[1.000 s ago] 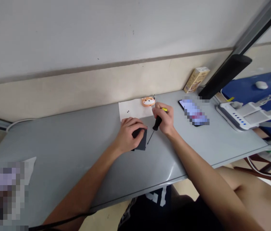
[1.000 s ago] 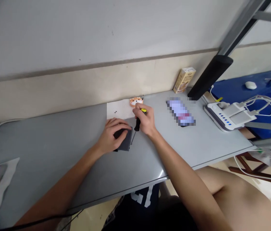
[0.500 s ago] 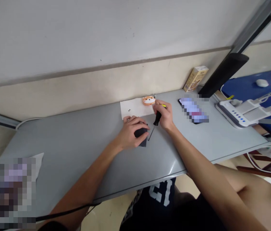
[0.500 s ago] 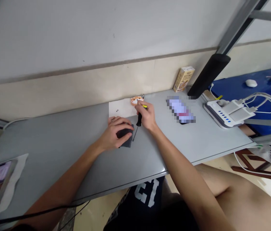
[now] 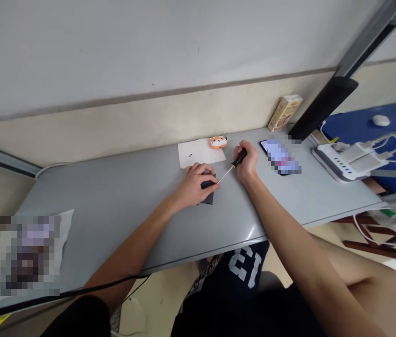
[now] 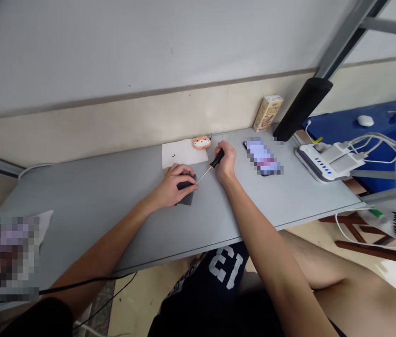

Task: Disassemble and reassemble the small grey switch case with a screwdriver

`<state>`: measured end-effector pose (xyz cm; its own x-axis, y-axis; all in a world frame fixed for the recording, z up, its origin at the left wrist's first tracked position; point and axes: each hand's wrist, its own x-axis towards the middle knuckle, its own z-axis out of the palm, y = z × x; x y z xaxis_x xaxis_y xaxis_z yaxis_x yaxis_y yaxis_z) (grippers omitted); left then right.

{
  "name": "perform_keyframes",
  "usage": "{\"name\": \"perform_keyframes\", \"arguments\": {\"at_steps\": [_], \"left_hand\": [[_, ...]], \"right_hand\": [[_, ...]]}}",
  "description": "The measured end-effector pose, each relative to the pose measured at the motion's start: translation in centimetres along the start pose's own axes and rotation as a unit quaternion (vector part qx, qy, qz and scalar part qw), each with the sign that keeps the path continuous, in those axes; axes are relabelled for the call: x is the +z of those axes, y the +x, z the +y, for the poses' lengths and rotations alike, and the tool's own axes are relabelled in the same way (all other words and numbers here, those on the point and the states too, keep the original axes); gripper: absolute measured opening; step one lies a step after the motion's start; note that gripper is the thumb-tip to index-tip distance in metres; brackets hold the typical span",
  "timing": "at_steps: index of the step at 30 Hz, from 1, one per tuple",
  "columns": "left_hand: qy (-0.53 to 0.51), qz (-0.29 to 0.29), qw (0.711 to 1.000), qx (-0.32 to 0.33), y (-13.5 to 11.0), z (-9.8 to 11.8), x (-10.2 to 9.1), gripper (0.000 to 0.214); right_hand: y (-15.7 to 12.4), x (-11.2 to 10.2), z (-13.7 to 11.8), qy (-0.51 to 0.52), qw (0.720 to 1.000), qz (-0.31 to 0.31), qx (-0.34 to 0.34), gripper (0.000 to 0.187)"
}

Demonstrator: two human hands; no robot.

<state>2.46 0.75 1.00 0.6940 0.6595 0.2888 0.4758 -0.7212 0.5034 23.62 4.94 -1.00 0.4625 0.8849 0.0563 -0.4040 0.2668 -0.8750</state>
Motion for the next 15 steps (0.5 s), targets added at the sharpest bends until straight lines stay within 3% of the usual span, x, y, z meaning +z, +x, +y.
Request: {"name": "perform_keyframes", "arguments": {"at_steps": [3, 8, 15], "left_hand": [[-0.012, 0.006, 1.0, -0.01, 0.1, 0.0, 0.1, 0.012], [-0.026, 0.02, 0.999, -0.041, 0.4, 0.3, 0.5, 0.012], [0.009, 0.132, 0.984, -0.116, 0.4, 1.8, 2.9, 0.013]], "right_hand": [[0.1, -0.1, 0.0, 0.078, 0.996, 0.039, 0.018, 0.036], [0.1, -0.4, -0.7, 0.127, 0.989, 0.049, 0.054, 0.033], [-0.1, -0.9, -0.9, 0.16, 0.984, 0.035, 0.069, 0.03]]}}
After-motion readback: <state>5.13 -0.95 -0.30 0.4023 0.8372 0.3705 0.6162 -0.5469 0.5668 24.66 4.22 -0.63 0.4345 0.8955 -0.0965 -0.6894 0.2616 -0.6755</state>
